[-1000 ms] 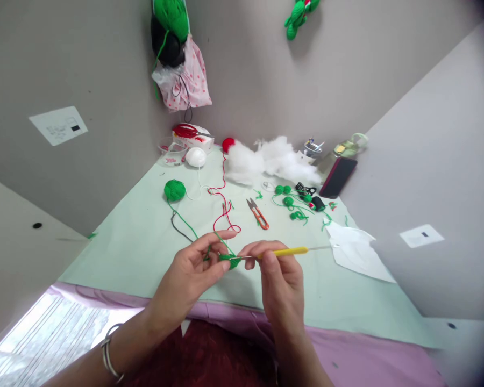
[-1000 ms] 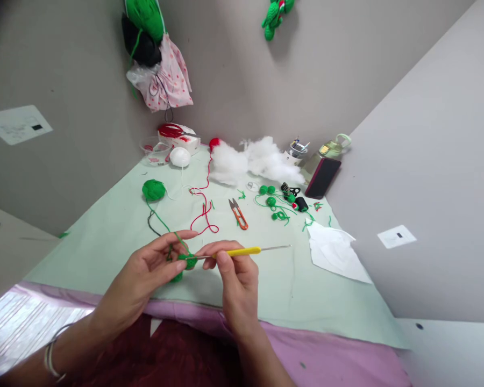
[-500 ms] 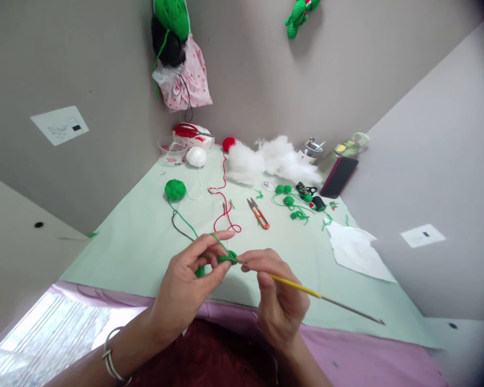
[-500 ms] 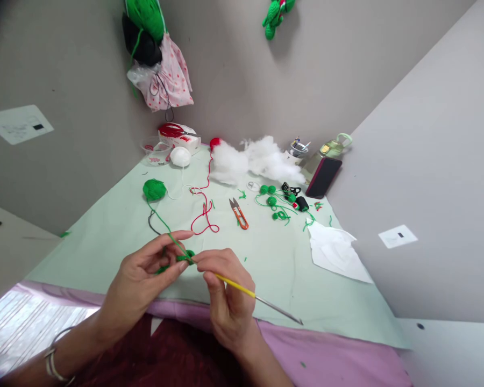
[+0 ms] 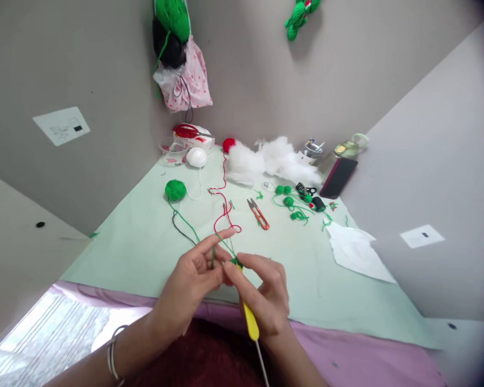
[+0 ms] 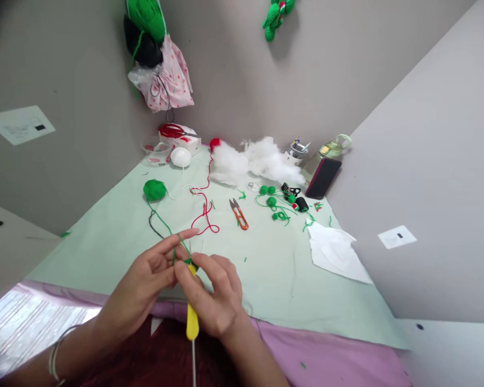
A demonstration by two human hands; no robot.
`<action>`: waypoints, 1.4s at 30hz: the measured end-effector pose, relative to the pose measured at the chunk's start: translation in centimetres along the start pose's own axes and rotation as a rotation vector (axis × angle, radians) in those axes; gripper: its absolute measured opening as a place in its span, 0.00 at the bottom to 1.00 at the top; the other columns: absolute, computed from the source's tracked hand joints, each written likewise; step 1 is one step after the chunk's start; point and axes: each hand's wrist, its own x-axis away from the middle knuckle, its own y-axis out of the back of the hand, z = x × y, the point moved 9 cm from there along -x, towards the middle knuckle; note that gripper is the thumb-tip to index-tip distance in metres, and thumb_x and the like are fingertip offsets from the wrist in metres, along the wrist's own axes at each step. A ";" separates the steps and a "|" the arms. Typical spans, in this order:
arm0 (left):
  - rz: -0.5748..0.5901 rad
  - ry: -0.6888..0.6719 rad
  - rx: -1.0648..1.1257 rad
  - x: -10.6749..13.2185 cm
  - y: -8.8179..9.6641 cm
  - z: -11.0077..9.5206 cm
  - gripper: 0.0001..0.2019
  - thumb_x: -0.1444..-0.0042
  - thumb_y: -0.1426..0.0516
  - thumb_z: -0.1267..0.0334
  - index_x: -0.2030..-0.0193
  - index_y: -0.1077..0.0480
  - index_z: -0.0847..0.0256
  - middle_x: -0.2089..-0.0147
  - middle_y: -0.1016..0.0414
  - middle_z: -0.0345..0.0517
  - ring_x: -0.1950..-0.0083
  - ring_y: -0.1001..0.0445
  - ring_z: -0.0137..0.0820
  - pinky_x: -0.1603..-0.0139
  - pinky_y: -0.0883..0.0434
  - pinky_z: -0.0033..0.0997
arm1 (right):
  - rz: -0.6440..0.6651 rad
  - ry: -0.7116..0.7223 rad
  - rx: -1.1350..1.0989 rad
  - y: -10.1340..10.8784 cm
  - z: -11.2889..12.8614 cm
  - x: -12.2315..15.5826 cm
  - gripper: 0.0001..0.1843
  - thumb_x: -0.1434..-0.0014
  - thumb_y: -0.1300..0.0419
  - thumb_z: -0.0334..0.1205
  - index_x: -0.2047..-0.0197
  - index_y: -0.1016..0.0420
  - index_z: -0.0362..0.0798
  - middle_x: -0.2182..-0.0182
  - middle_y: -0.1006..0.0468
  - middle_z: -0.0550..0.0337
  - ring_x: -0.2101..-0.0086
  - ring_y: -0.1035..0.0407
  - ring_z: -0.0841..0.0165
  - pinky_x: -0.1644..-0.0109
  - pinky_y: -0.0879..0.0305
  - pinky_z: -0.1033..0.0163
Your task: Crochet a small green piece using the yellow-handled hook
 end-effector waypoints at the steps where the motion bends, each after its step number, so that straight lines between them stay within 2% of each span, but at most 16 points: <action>1: 0.044 0.089 0.099 -0.1 -0.3 0.6 0.21 0.45 0.27 0.63 0.44 0.17 0.53 0.67 0.27 0.35 0.74 0.36 0.19 0.69 0.29 0.20 | -0.023 -0.044 -0.057 0.3 -0.4 -0.1 0.20 0.32 0.38 0.26 0.41 0.18 0.54 0.53 0.16 0.49 0.55 0.20 0.59 0.57 0.20 0.55; 2: 0.075 0.150 0.176 -0.2 -0.6 0.9 0.20 0.45 0.27 0.62 0.45 0.16 0.54 0.68 0.28 0.34 0.77 0.42 0.17 0.72 0.32 0.19 | -0.042 -0.114 -0.144 0.5 -0.9 -0.3 0.19 0.31 0.39 0.27 0.42 0.18 0.55 0.55 0.15 0.51 0.57 0.20 0.60 0.58 0.20 0.55; 4: 0.082 0.174 0.247 -0.5 -0.5 0.8 0.17 0.45 0.26 0.62 0.47 0.15 0.55 0.67 0.31 0.33 0.78 0.48 0.14 0.74 0.32 0.18 | -0.097 -0.310 -0.355 1.0 -2.6 -0.6 0.15 0.28 0.43 0.30 0.47 0.17 0.54 0.61 0.15 0.55 0.62 0.21 0.62 0.60 0.22 0.55; 6: 0.065 0.122 0.233 -0.7 -0.2 0.2 0.18 0.44 0.27 0.63 0.46 0.15 0.53 0.65 0.30 0.34 0.78 0.47 0.14 0.74 0.31 0.18 | -0.139 -0.465 -0.531 0.9 -3.9 -0.7 0.13 0.26 0.43 0.32 0.52 0.17 0.54 0.65 0.16 0.57 0.65 0.23 0.64 0.62 0.23 0.57; 9: 0.080 0.074 0.155 -0.5 -0.5 -0.1 0.21 0.44 0.27 0.62 0.43 0.17 0.49 0.62 0.29 0.35 0.77 0.42 0.16 0.75 0.30 0.20 | -0.110 -0.566 -0.685 -0.1 -4.6 -0.8 0.11 0.26 0.41 0.35 0.56 0.16 0.54 0.64 0.15 0.57 0.63 0.23 0.65 0.59 0.24 0.57; 12: 0.069 0.045 0.084 -0.3 -0.6 0.0 0.21 0.42 0.28 0.61 0.41 0.18 0.49 0.61 0.28 0.36 0.74 0.35 0.18 0.72 0.29 0.21 | -0.047 -0.551 -0.649 -0.7 -4.3 -0.9 0.11 0.27 0.39 0.36 0.55 0.14 0.54 0.61 0.14 0.56 0.59 0.21 0.63 0.56 0.23 0.57; 15: 0.049 0.057 0.046 -0.4 -0.5 0.1 0.26 0.43 0.28 0.62 0.36 0.21 0.49 0.61 0.26 0.37 0.72 0.29 0.20 0.73 0.34 0.19 | -0.032 -0.470 -0.584 -0.4 -3.6 -1.1 0.11 0.28 0.39 0.35 0.52 0.14 0.55 0.62 0.14 0.56 0.60 0.21 0.64 0.57 0.23 0.57; 18: 0.093 0.138 0.111 -0.5 -0.7 0.3 0.31 0.45 0.27 0.64 0.34 0.23 0.51 0.63 0.26 0.36 0.76 0.36 0.17 0.75 0.35 0.20 | -0.047 -0.498 -0.658 -0.2 -4.0 -1.1 0.10 0.27 0.39 0.37 0.54 0.14 0.54 0.65 0.16 0.56 0.62 0.22 0.64 0.59 0.23 0.58; 21: 0.191 0.242 0.239 -0.4 -1.4 0.6 0.26 0.45 0.28 0.65 0.39 0.20 0.56 0.65 0.28 0.34 0.80 0.50 0.13 0.74 0.32 0.22 | -0.122 -0.635 -0.849 -0.4 -5.7 -0.8 0.11 0.27 0.40 0.40 0.59 0.16 0.51 0.70 0.20 0.59 0.70 0.25 0.67 0.65 0.26 0.60; 23: 0.243 0.271 0.288 -0.3 -1.8 0.7 0.22 0.44 0.28 0.65 0.42 0.18 0.57 0.66 0.29 0.33 0.80 0.52 0.13 0.74 0.32 0.22 | -0.141 -0.713 -0.966 -0.9 -6.5 -0.6 0.12 0.27 0.40 0.41 0.61 0.17 0.50 0.71 0.22 0.60 0.73 0.29 0.70 0.69 0.29 0.63; 26: 0.194 0.207 0.228 -0.5 -1.5 0.7 0.21 0.45 0.28 0.64 0.43 0.17 0.54 0.65 0.29 0.34 0.78 0.41 0.15 0.73 0.33 0.21 | -0.102 -0.766 -1.064 -1.9 -6.6 -0.3 0.12 0.27 0.39 0.43 0.62 0.18 0.50 0.71 0.22 0.61 0.74 0.30 0.71 0.70 0.31 0.64; 29: 0.106 0.080 0.084 -0.6 -0.9 0.3 0.22 0.44 0.28 0.64 0.41 0.19 0.51 0.63 0.27 0.36 0.70 0.28 0.22 0.68 0.30 0.23 | -0.075 -0.708 -0.937 -1.9 -5.9 -0.1 0.10 0.28 0.37 0.43 0.58 0.15 0.52 0.65 0.17 0.57 0.68 0.26 0.68 0.65 0.28 0.61; 31: 0.075 0.023 0.000 -0.5 -0.6 0.1 0.20 0.41 0.29 0.63 0.41 0.19 0.51 0.62 0.27 0.36 0.68 0.27 0.24 0.65 0.30 0.24 | -0.090 -0.655 -0.805 -1.4 -5.5 0.0 0.09 0.28 0.37 0.43 0.56 0.14 0.53 0.62 0.14 0.55 0.65 0.24 0.66 0.64 0.27 0.60; 33: 0.053 0.007 -0.059 -0.4 -0.2 0.0 0.18 0.38 0.31 0.60 0.41 0.19 0.50 0.61 0.28 0.36 0.68 0.25 0.23 0.67 0.32 0.25 | -0.115 -0.645 -0.741 -1.0 -5.4 0.2 0.10 0.27 0.38 0.42 0.56 0.15 0.52 0.62 0.13 0.54 0.66 0.25 0.66 0.64 0.27 0.60; 37: 0.024 -0.001 -0.089 -0.4 0.3 -0.2 0.18 0.37 0.31 0.58 0.41 0.19 0.50 0.58 0.28 0.37 0.68 0.25 0.25 0.68 0.33 0.27 | -0.145 -0.710 -0.799 -1.2 -6.0 0.3 0.12 0.27 0.39 0.45 0.59 0.18 0.50 0.63 0.13 0.55 0.73 0.27 0.70 0.67 0.26 0.62; 42: 0.014 -0.030 -0.078 -0.4 0.3 -0.6 0.17 0.39 0.31 0.61 0.43 0.18 0.50 0.59 0.28 0.36 0.68 0.27 0.25 0.64 0.28 0.28 | -0.169 -0.730 -0.918 -1.4 -6.2 0.0 0.12 0.25 0.41 0.44 0.60 0.21 0.50 0.65 0.13 0.57 0.74 0.25 0.71 0.68 0.25 0.64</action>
